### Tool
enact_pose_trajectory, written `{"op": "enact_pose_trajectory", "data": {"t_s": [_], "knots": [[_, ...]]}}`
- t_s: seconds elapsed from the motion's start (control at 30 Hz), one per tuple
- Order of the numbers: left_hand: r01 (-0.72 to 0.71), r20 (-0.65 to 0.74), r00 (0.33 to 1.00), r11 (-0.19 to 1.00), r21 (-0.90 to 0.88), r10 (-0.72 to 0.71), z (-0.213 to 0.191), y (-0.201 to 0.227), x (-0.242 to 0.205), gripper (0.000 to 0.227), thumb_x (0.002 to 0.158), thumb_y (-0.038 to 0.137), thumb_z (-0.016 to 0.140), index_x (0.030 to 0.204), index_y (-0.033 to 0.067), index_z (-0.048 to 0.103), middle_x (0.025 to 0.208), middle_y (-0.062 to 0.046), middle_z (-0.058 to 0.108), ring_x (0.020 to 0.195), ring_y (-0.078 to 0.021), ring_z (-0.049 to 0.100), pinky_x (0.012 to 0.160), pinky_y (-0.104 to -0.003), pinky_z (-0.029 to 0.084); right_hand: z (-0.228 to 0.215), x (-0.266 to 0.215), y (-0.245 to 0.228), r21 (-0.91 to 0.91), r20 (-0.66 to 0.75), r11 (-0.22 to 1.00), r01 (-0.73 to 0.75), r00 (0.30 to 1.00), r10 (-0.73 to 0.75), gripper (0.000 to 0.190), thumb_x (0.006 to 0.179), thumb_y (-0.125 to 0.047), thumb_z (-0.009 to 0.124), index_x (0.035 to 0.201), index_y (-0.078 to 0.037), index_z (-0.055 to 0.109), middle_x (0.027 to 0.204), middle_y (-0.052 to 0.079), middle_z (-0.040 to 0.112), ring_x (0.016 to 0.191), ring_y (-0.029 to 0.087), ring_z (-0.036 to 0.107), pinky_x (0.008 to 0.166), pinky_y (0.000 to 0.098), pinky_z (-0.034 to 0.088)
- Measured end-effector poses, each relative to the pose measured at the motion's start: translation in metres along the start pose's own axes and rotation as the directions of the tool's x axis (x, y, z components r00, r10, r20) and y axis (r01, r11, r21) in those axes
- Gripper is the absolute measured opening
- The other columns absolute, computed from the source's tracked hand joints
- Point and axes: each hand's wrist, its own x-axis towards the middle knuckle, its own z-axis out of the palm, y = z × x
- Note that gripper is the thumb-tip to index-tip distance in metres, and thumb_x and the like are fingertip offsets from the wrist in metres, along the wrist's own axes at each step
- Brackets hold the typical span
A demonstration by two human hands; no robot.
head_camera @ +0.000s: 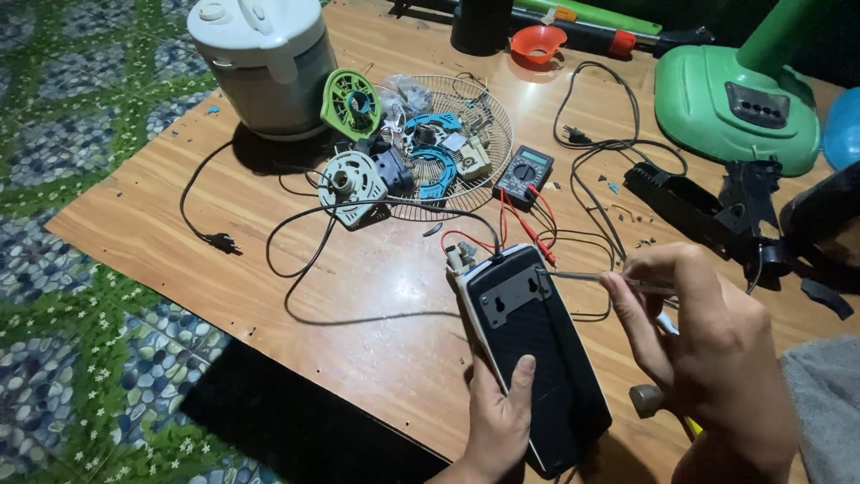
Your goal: Using a manual screwdriver to remove screws and disassemble the plastic casing of an electronic device.
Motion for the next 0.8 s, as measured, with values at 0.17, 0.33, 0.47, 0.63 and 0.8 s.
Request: {"op": "enact_pose_trajectory", "data": {"t_s": [0.17, 0.33, 0.47, 0.63, 0.8], "knots": [[-0.03, 0.038, 0.999, 0.999, 0.037, 0.028, 0.002, 0.008, 0.005, 0.047, 0.104, 0.033, 0.047, 0.14, 0.0025, 0.041, 0.103, -0.013, 0.071, 0.082, -0.0195, 0.07, 0.073, -0.035, 0.058, -0.005, 0.002, 0.002, -0.019, 0.039, 0.999, 0.028, 0.999, -0.027, 0.026, 0.087, -0.004, 0.079, 0.106, 0.0, 0.062, 0.079, 0.007, 0.074, 0.06, 0.013, 0.07, 0.048, 0.0291, 0.051], [-0.049, 0.048, 0.998, 0.999, 0.01, 0.049, 0.003, 0.008, 0.005, 0.04, 0.104, 0.026, 0.049, 0.136, 0.0022, 0.042, 0.095, -0.01, 0.066, 0.075, -0.0166, 0.063, 0.069, -0.033, 0.054, -0.008, 0.004, -0.001, 0.11, 0.047, 0.993, 0.048, 0.997, -0.053, 0.03, 0.076, 0.007, 0.076, 0.101, 0.001, 0.062, 0.098, 0.008, 0.073, 0.073, 0.014, 0.071, 0.063, 0.0291, 0.057], [-0.061, 0.037, 0.997, 0.998, 0.023, 0.06, 0.003, 0.008, 0.004, 0.04, 0.104, 0.025, 0.049, 0.136, 0.0014, 0.042, 0.097, -0.011, 0.068, 0.077, -0.0182, 0.065, 0.071, -0.034, 0.056, -0.006, 0.004, 0.003, -0.015, 0.048, 1.0, 0.019, 0.999, -0.018, 0.029, 0.089, -0.011, 0.078, 0.108, 0.005, 0.064, 0.088, 0.015, 0.076, 0.062, 0.021, 0.071, 0.049, 0.0329, 0.055], [-0.024, 0.034, 0.999, 0.999, 0.043, 0.023, 0.002, 0.005, 0.003, 0.04, 0.105, 0.028, 0.049, 0.135, 0.0007, 0.044, 0.081, -0.006, 0.061, 0.063, -0.0128, 0.055, 0.058, -0.029, 0.049, -0.007, 0.003, 0.005, 0.033, 0.055, 0.996, 0.078, 0.995, -0.079, 0.025, 0.084, 0.004, 0.077, 0.106, 0.002, 0.064, 0.085, 0.01, 0.072, 0.061, 0.015, 0.067, 0.052, 0.0304, 0.052], [-0.014, 0.04, 0.999, 0.999, 0.039, 0.013, 0.005, 0.0, 0.002, 0.043, 0.106, 0.031, 0.046, 0.138, 0.0039, 0.039, 0.095, -0.009, 0.06, 0.078, -0.0153, 0.06, 0.07, -0.031, 0.053, -0.006, 0.006, 0.013, 0.081, 0.069, 0.991, 0.108, 0.991, -0.114, 0.041, 0.074, 0.006, 0.079, 0.112, 0.001, 0.061, 0.096, 0.011, 0.075, 0.072, 0.017, 0.073, 0.057, 0.0297, 0.058]]}}
